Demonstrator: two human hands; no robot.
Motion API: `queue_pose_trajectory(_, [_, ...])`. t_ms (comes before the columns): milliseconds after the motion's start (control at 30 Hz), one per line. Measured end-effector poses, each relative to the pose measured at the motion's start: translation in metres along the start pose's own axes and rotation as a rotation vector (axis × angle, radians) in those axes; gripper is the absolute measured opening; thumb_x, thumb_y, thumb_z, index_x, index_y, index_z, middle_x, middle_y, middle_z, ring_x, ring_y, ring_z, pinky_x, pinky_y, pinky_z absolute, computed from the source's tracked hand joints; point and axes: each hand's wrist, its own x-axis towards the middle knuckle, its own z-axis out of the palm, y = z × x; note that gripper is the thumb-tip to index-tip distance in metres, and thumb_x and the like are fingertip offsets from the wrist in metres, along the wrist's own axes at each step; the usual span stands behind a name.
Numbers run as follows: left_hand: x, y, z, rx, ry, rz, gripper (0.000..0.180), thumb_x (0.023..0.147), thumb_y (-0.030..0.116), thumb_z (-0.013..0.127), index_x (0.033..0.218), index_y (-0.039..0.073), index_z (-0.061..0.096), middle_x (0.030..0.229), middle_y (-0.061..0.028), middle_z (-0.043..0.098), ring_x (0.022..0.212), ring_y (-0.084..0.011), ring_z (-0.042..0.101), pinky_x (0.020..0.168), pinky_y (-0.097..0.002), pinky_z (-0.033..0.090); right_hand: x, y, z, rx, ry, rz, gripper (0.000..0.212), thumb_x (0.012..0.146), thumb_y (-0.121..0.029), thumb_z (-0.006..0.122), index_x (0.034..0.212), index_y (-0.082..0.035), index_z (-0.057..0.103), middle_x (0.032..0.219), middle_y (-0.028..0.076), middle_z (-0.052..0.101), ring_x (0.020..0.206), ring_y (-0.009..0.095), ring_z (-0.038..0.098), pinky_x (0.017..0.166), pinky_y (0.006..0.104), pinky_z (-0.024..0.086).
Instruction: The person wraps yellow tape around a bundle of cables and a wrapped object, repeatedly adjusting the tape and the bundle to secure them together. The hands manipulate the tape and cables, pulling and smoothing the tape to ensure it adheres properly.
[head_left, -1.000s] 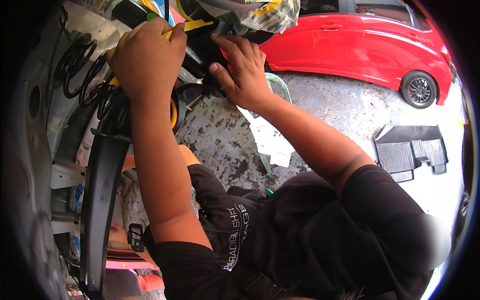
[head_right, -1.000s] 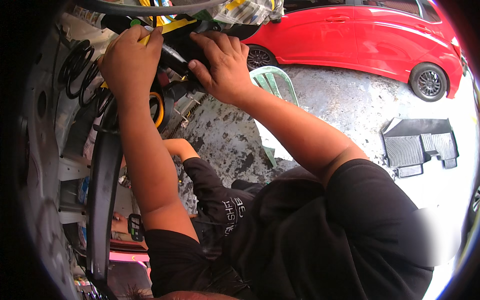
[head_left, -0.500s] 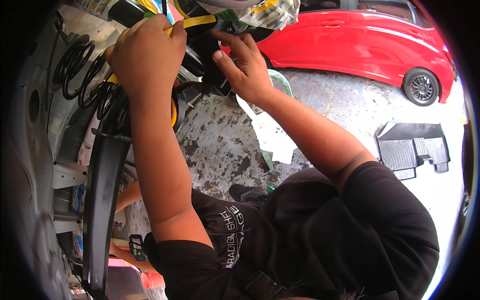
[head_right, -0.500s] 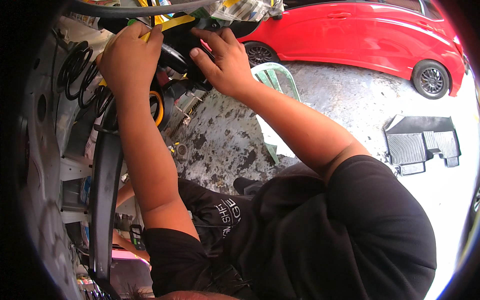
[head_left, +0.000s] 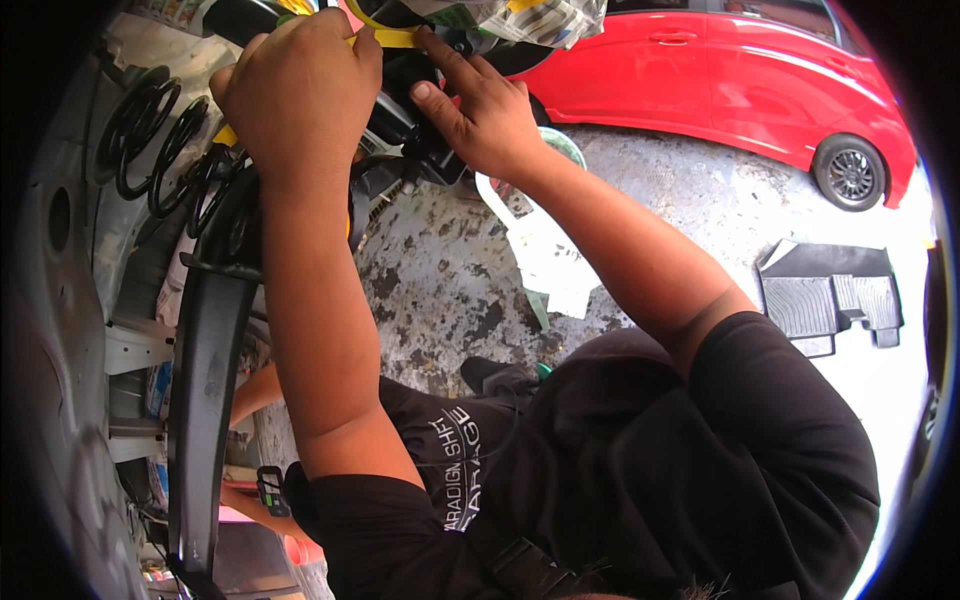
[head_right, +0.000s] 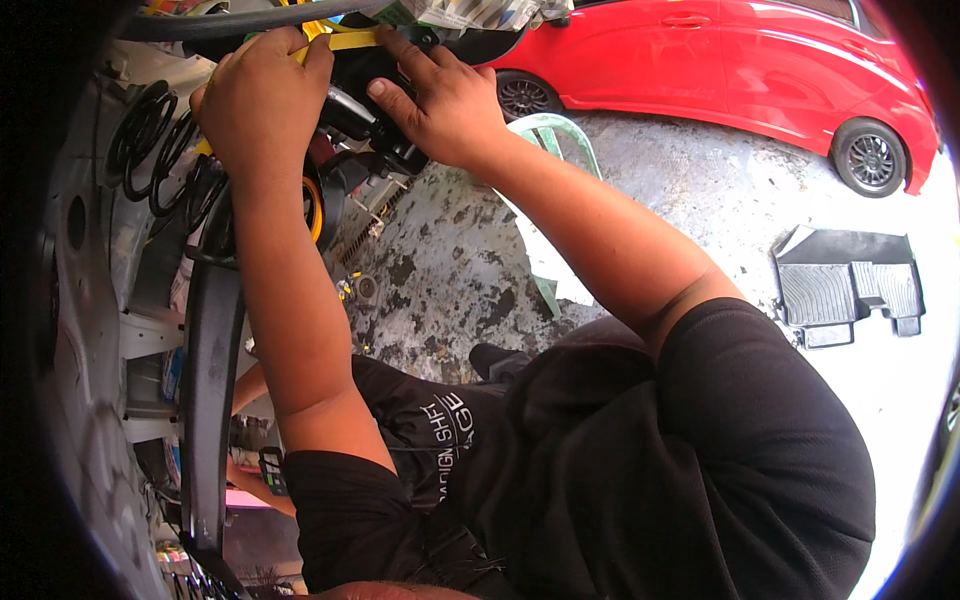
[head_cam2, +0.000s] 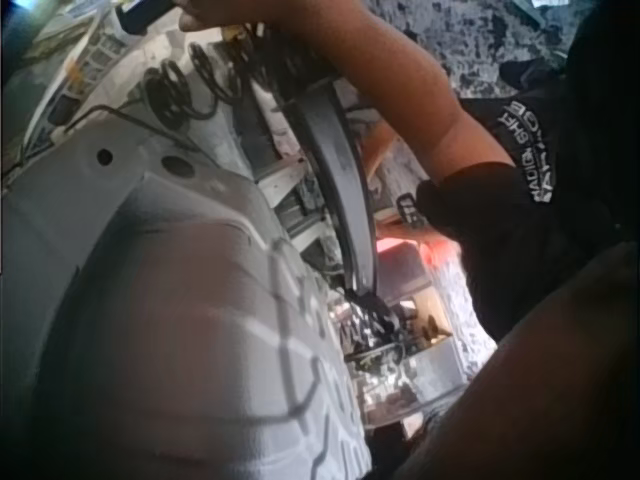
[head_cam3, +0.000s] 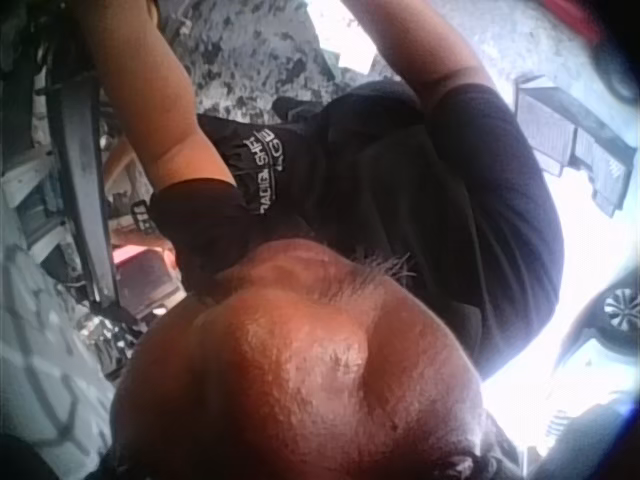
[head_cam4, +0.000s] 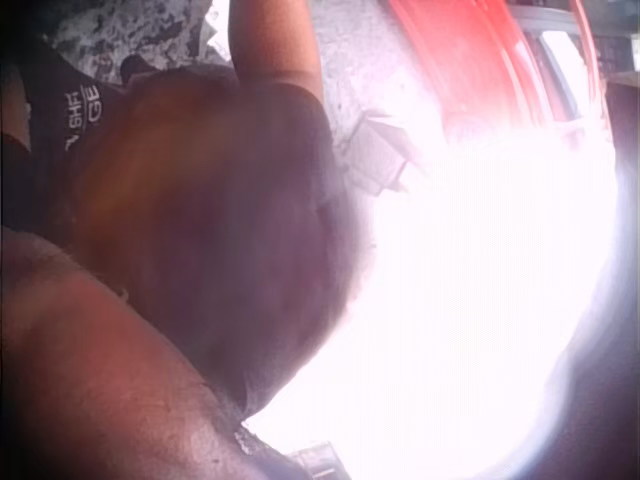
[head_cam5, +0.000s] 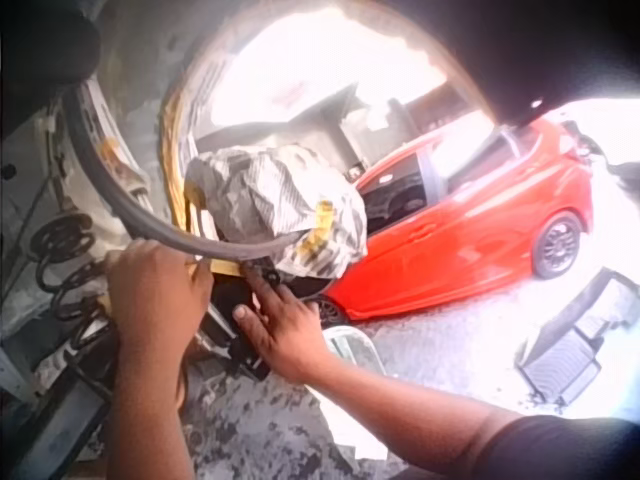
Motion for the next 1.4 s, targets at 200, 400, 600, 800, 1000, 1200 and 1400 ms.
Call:
queue_pose_trajectory(200, [-0.004,-0.005,0.005,0.009,0.049,0.015,0.025,0.092,0.04,0.069,0.093,0.018,0.08,0.091,-0.0006,0.077,0.092,-0.0301,0.073,0.082,-0.0491,0.049,-0.004,-0.001,-0.002,-0.05,-0.019,-0.055,0.072,0.1,-0.064,0.055,0.159,-0.025,0.047,0.102,0.013,0.062,0.099,0.034,0.065,0.091,0.0477,0.041])
queue_pose_trajectory(400, [-0.003,-0.005,0.007,-0.024,0.043,-0.034,0.026,0.091,0.042,0.07,0.09,0.017,0.078,0.087,-0.0011,0.077,0.09,-0.0295,0.073,0.081,-0.048,0.05,-0.002,0.0,-0.001,-0.066,-0.065,-0.029,0.073,0.099,-0.064,0.057,0.159,-0.025,0.047,0.102,0.014,0.06,0.099,0.034,0.064,0.09,0.0475,0.041])
queue_pose_trajectory(600, [-0.006,-0.009,0.009,-0.184,0.059,-0.12,0.03,0.09,0.044,0.072,0.088,0.014,0.078,0.084,-0.0049,0.076,0.084,-0.0319,0.073,0.079,-0.0454,0.051,-0.001,0.0,-0.001,0.007,0.007,-0.084,0.069,0.098,-0.059,0.063,0.155,-0.021,0.052,0.105,0.015,0.06,0.101,0.036,0.062,0.09,0.0473,0.044])
queue_pose_trajectory(800, [-0.008,0.0,0.004,-0.18,0.018,-0.169,0.032,0.09,0.045,0.072,0.087,0.013,0.078,0.083,-0.0074,0.076,0.081,-0.0335,0.073,0.078,-0.0456,0.051,0.007,0.011,0.005,0.016,0.203,-0.292,0.062,0.098,-0.047,0.068,0.149,-0.013,0.057,0.126,0.018,0.062,0.113,0.038,0.058,0.097,0.0468,0.047])
queue_pose_trajectory(1000, [-0.016,-0.003,0.005,-0.147,0.048,-0.153,0.031,0.09,0.045,0.072,0.087,0.014,0.077,0.083,-0.0063,0.076,0.081,-0.0334,0.072,0.076,-0.0459,0.049,0.015,-0.004,-0.005,-0.236,0.083,-0.265,0.063,0.101,-0.05,0.062,0.153,-0.015,0.055,0.139,0.016,0.06,0.124,0.04,0.054,0.11,0.049,0.037])
queue_pose_trajectory(1200, [-0.015,0.001,0.005,-0.152,0.03,-0.118,0.027,0.088,0.042,0.074,0.085,0.015,0.077,0.082,-0.0041,0.076,0.082,-0.0302,0.073,0.076,-0.0469,0.049,0.019,-0.021,-0.013,-0.496,0.067,-0.248,0.066,0.1,-0.06,0.057,0.154,-0.022,0.055,0.138,0.009,0.064,0.13,0.04,0.051,0.112,0.056,0.03])
queue_pose_trajectory(1400, [-0.016,0.004,0.005,-0.166,0.075,-0.091,0.026,0.088,0.04,0.074,0.083,0.014,0.076,0.08,-0.0034,0.075,0.081,-0.0303,0.072,0.076,-0.0469,0.048,0.019,-0.026,-0.015,-0.54,0.002,-0.186,0.07,0.1,-0.06,0.054,0.157,-0.02,0.049,0.148,0.012,0.056,0.14,0.044,0.041,0.115,0.0615,0.023])
